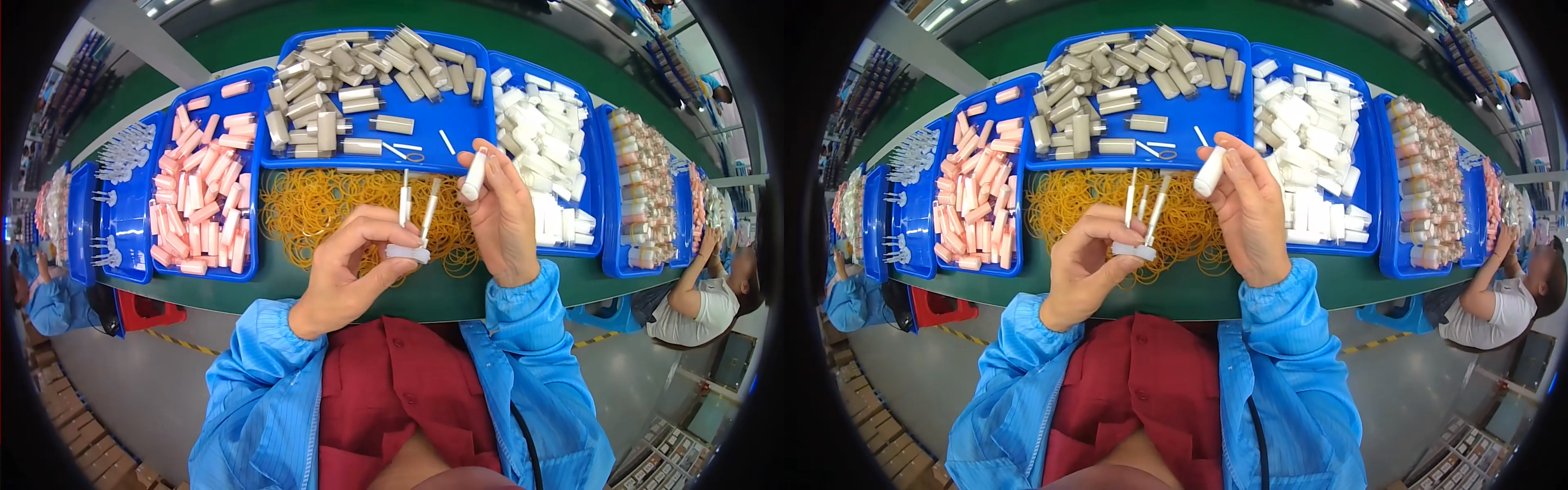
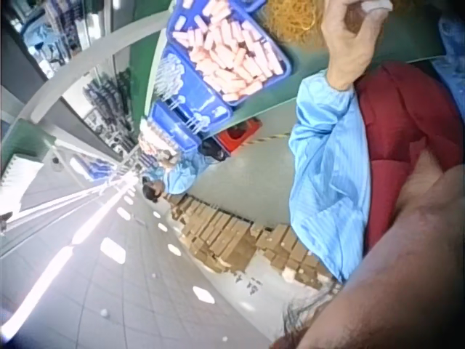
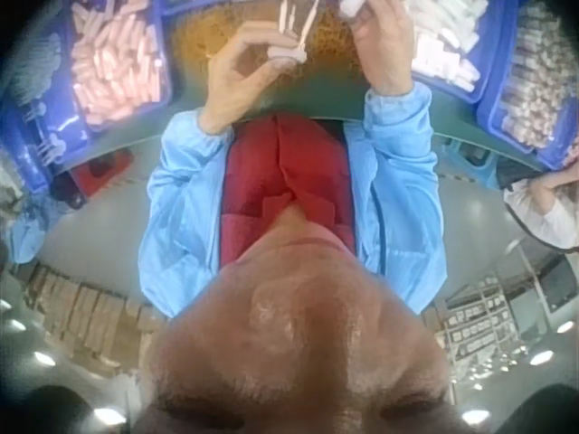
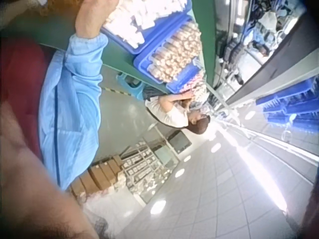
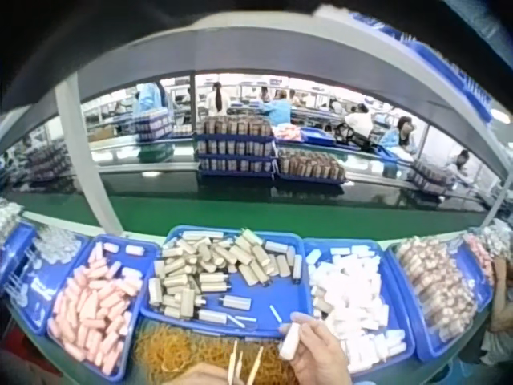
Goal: The person assembles sets of cosmetic containers by inserting plastic tubes onto multi-pronged bases, securing each assembled set with a rubber band by hand, and placing the finished bundles into a tray.
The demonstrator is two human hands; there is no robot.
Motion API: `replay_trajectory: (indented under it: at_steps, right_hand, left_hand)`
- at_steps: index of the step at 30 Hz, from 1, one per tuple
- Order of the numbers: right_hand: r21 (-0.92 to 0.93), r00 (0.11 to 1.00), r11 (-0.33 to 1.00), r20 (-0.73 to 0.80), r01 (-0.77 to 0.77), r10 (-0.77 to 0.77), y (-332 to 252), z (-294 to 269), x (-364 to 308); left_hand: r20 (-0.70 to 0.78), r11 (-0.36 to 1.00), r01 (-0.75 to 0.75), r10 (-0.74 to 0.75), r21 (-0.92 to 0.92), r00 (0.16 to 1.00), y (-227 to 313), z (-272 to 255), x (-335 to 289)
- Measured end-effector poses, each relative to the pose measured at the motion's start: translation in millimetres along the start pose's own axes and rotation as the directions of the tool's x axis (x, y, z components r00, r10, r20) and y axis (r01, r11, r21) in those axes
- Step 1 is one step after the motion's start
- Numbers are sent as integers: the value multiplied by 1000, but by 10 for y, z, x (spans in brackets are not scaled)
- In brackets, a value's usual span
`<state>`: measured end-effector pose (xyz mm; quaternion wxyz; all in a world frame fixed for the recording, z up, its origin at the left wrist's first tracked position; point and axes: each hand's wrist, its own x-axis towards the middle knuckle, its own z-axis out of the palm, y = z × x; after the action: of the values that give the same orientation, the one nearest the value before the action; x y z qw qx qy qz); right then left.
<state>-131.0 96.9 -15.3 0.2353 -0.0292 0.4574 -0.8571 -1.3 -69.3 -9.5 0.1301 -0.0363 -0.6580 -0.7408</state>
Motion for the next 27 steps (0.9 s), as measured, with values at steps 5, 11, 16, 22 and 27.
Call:
replay_trajectory:
  at_steps: [5, 11, 16, 22, 27]
  right_hand:
    - [33, 1000, 999, -13, -3, 3, 33, -37, -72]
    - [-7, 1000, 1000, -11, 10, -10, 47, -55, -104]
    - [-88, 997, 994, 9, 72, -72, 137, 53, -175]
    - [-183, 980, 977, 183, 108, -74, 323, 317, -361]
    - [-777, 748, 68, 573, 626, -337, 113, 385, 595]
  left_hand:
    - [0, 993, 59, -60, -103, 998, 1, 134, -31]
    - [-10, 988, 117, -119, -102, 993, -65, 170, -39]
    - [-54, 997, 66, -64, 34, 996, -97, 105, -28]
    - [-98, 940, -202, 237, 275, 967, -66, -85, -120]
    - [-317, 947, -110, 208, 300, 925, -135, -229, -183]
